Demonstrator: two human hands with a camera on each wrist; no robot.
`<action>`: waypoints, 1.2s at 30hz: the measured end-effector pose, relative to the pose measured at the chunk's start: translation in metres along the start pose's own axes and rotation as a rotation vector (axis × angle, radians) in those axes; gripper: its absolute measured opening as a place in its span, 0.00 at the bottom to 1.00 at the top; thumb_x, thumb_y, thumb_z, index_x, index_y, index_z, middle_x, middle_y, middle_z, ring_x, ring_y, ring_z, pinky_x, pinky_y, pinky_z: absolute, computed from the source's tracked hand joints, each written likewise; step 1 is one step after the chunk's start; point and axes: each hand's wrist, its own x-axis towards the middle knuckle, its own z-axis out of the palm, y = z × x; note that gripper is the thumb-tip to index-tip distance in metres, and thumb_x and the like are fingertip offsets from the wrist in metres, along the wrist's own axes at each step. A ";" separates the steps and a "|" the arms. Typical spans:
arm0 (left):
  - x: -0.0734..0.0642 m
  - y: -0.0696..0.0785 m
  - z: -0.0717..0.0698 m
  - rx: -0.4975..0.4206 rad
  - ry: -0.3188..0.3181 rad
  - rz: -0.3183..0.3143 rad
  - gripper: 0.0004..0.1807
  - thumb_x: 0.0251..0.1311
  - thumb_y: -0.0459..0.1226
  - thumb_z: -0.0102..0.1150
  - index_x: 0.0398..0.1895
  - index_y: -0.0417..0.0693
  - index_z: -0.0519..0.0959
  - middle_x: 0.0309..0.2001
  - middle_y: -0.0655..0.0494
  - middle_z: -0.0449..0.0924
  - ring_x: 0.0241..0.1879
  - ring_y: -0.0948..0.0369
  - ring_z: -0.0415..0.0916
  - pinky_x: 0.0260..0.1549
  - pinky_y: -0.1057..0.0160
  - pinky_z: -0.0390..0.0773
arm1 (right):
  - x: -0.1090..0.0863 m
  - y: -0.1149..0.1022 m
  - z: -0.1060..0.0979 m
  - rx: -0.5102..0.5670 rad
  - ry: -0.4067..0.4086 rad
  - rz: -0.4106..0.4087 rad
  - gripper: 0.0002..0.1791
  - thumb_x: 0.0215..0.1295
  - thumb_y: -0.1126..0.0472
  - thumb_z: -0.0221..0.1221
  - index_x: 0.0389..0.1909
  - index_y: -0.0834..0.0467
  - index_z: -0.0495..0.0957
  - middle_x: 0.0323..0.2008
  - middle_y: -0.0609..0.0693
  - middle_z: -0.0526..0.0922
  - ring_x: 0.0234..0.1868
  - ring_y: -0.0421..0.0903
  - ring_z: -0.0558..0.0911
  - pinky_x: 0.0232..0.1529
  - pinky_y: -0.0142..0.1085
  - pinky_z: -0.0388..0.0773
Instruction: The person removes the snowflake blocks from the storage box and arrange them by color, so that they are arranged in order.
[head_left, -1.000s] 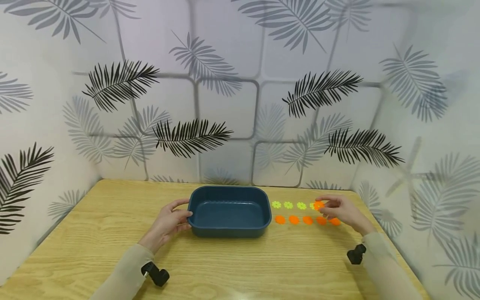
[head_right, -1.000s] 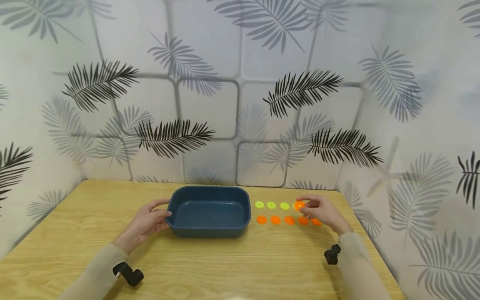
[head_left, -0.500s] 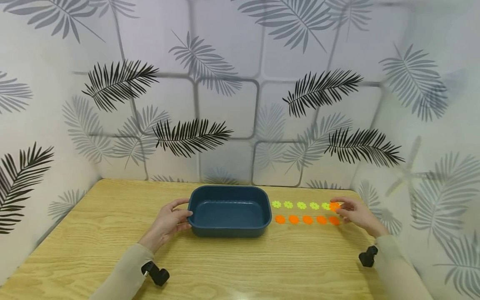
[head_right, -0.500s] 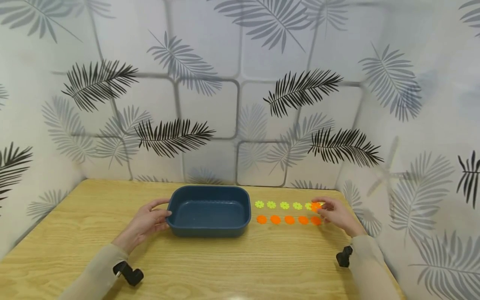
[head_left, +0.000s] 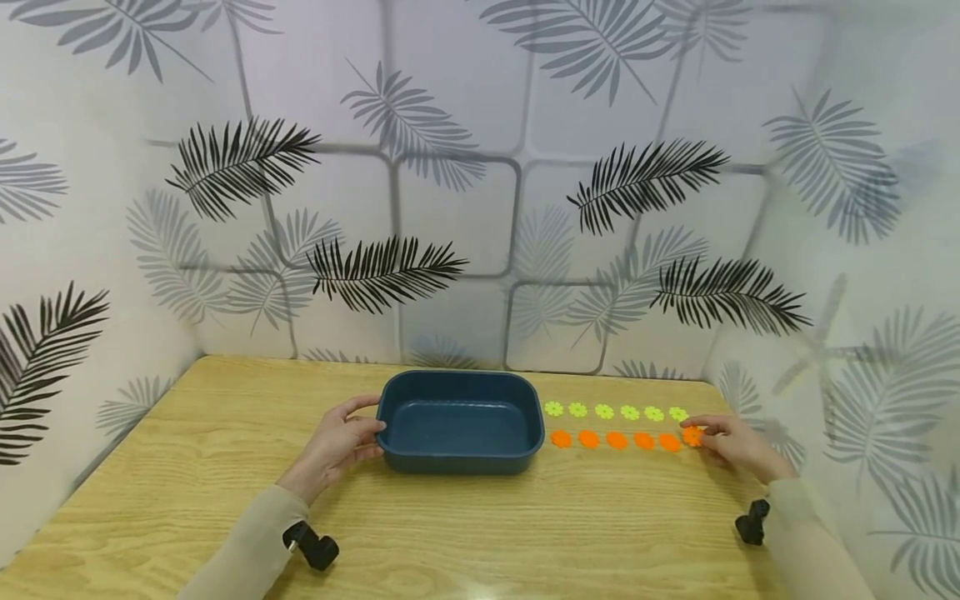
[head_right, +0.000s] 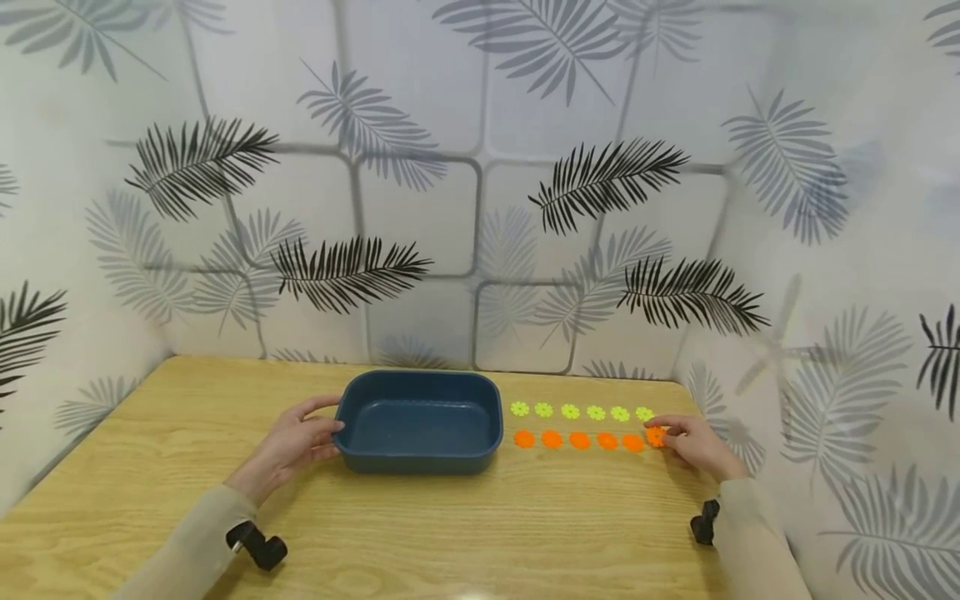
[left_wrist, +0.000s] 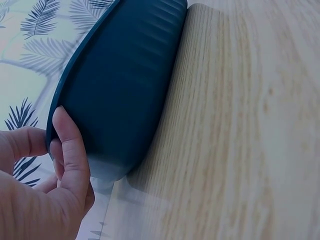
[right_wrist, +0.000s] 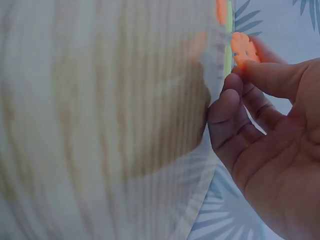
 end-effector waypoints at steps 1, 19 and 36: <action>0.000 0.000 0.000 -0.003 0.001 0.000 0.30 0.65 0.28 0.55 0.71 0.44 0.63 0.37 0.50 0.77 0.29 0.61 0.80 0.29 0.65 0.83 | 0.000 0.002 0.000 -0.027 0.005 -0.003 0.22 0.73 0.70 0.46 0.65 0.70 0.68 0.32 0.57 0.73 0.19 0.41 0.65 0.21 0.35 0.69; 0.000 0.000 0.002 0.005 0.015 -0.001 0.30 0.65 0.28 0.55 0.70 0.45 0.64 0.39 0.48 0.77 0.30 0.60 0.79 0.30 0.66 0.83 | 0.008 0.020 -0.002 -0.241 0.087 -0.010 0.16 0.71 0.68 0.51 0.55 0.68 0.76 0.24 0.50 0.74 0.16 0.40 0.67 0.18 0.33 0.69; 0.000 0.000 0.001 0.008 0.014 -0.002 0.30 0.65 0.29 0.56 0.70 0.45 0.64 0.40 0.48 0.77 0.30 0.61 0.79 0.30 0.66 0.83 | 0.004 0.015 -0.001 -0.238 0.097 -0.017 0.14 0.71 0.68 0.53 0.53 0.68 0.77 0.40 0.62 0.80 0.22 0.45 0.72 0.21 0.35 0.73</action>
